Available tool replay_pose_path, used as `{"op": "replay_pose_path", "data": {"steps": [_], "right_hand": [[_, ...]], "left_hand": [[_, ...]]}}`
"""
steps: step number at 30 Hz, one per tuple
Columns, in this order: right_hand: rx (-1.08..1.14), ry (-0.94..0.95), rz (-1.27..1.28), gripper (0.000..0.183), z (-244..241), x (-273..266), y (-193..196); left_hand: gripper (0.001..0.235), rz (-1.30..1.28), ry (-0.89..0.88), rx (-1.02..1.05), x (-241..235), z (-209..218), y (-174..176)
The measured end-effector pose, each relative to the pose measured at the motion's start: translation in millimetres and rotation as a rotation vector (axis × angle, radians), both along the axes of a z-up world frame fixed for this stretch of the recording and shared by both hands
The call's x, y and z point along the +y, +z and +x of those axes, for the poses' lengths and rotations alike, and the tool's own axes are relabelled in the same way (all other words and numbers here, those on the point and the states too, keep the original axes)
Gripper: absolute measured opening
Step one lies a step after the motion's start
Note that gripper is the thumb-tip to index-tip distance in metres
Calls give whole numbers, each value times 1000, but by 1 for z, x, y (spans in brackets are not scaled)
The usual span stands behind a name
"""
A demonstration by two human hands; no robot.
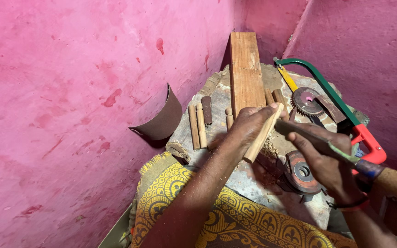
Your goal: The person carves small wooden dowels using a chisel and a curved blade, shaping the ends and smoothing the surfaces. They handle multiple dowels one at a time, rotating them to refine the shape.
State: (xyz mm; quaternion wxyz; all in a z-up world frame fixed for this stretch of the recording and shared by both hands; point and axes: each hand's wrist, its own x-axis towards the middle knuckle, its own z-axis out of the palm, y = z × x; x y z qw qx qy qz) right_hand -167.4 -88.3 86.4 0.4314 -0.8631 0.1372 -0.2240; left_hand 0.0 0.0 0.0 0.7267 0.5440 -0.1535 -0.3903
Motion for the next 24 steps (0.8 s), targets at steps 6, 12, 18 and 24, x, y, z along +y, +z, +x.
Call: {"op": "replay_pose_path", "data": {"steps": [6,12,18,24], "right_hand": [[-93,93,-92,26,4,23,-1],[-37,291,-120,32,-1,28,9],[-54,43,67,33,2,-1,1],[-124,-132,-495,24,2,-12,-9]], "left_hand": [[42,47,113,-20,11,-1,11],[43,58,216,-18,22,17,18],[47,-136,197,343,8,8,8],[58,12,90,318,8,-18,32]]}}
